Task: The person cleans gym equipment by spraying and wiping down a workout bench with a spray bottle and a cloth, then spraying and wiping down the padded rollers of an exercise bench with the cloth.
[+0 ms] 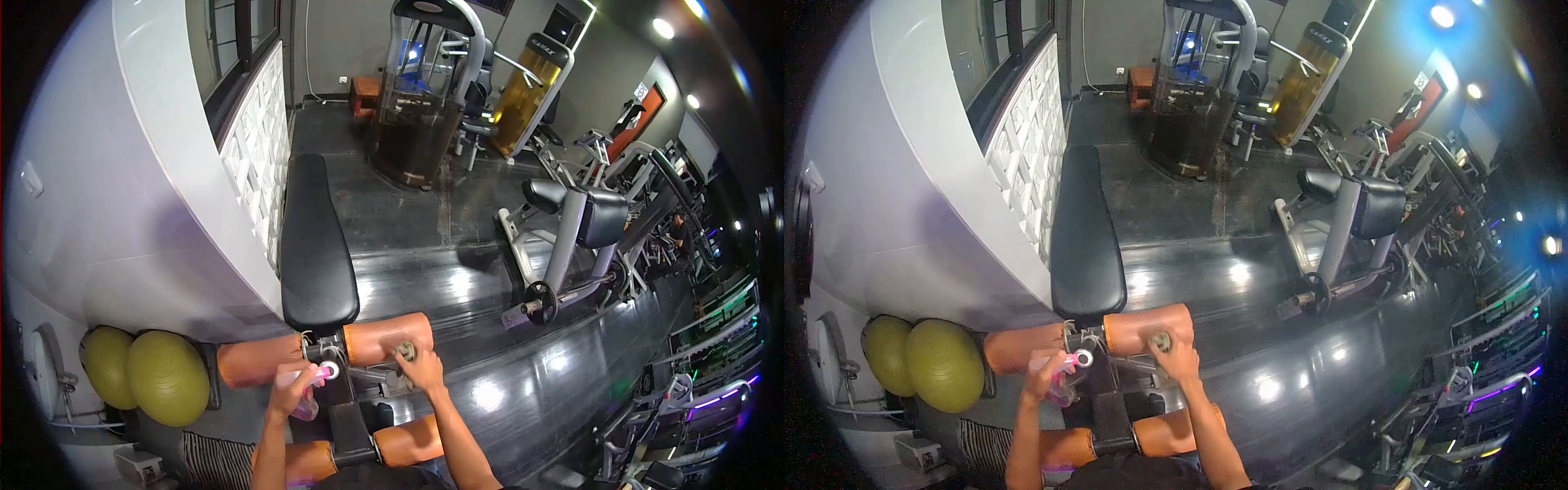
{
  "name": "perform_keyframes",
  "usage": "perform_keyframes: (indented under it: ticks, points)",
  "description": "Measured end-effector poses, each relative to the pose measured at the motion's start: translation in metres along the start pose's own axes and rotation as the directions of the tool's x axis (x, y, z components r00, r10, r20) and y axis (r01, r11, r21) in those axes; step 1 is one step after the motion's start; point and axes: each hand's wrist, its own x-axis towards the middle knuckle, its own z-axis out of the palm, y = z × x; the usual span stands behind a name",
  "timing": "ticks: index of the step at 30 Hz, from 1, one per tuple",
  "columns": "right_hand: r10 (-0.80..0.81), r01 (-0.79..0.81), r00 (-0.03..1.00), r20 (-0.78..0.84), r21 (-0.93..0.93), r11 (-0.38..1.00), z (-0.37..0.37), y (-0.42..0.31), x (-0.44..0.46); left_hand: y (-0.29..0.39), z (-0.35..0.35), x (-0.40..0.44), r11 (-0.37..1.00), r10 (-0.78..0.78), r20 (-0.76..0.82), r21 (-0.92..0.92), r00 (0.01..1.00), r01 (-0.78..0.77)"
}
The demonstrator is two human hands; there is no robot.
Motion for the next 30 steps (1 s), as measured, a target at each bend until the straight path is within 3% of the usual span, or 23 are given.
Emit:
perform_keyframes:
  ticks: [4,6,7,9,11,15,17,19,24,27,30]
  points:
    - [-0.149,0.145,0.972,-0.180,-0.036,0.989,0.015,0.004,0.052,0.007,-0.004,0.016,0.999,0.039,-0.003,0.028,0.999,-0.039]
    - [-0.155,0.155,0.988,0.005,-0.042,0.987,0.019,0.006,0.067,0.020,-0.002,0.021,0.997,0.066,-0.032,0.036,0.997,-0.065]
    - [-0.154,0.155,0.988,0.007,-0.039,0.987,0.023,0.008,0.069,0.026,0.000,0.024,0.995,0.093,-0.058,0.045,0.994,-0.091]
    - [-0.092,0.096,0.995,0.027,-0.190,0.977,0.032,0.011,0.068,0.035,0.001,0.031,0.995,0.097,-0.097,0.024,0.991,-0.095]
    - [-0.080,0.079,0.997,0.002,-0.157,0.984,0.038,0.017,0.056,0.051,0.001,0.042,0.977,0.165,-0.004,0.140,0.986,-0.163]
    - [0.044,-0.046,0.999,-0.017,-0.116,0.992,0.031,0.008,0.020,0.068,0.011,0.068,0.961,0.142,0.045,0.235,0.989,-0.149]
    - [0.021,-0.027,0.998,-0.064,-0.093,0.995,0.040,0.016,0.008,0.067,0.017,0.085,0.967,0.066,0.068,0.240,0.995,-0.081]
    - [0.083,-0.088,0.995,-0.057,-0.098,0.991,0.045,0.020,-0.003,0.067,0.030,0.100,0.905,0.060,0.111,0.412,0.992,-0.101]
    - [0.081,-0.085,0.995,-0.065,-0.062,0.994,0.069,0.041,-0.022,0.039,0.053,0.152,0.840,-0.046,0.144,0.541,0.988,-0.040]
    - [0.151,-0.149,0.988,0.023,-0.070,0.986,0.078,0.051,-0.028,-0.002,0.064,0.185,0.745,-0.007,0.183,0.657,0.983,-0.117]
    - [0.156,-0.152,0.986,0.051,-0.075,0.986,0.082,0.055,-0.025,-0.032,0.076,0.205,0.715,-0.016,0.128,0.695,0.992,-0.079]
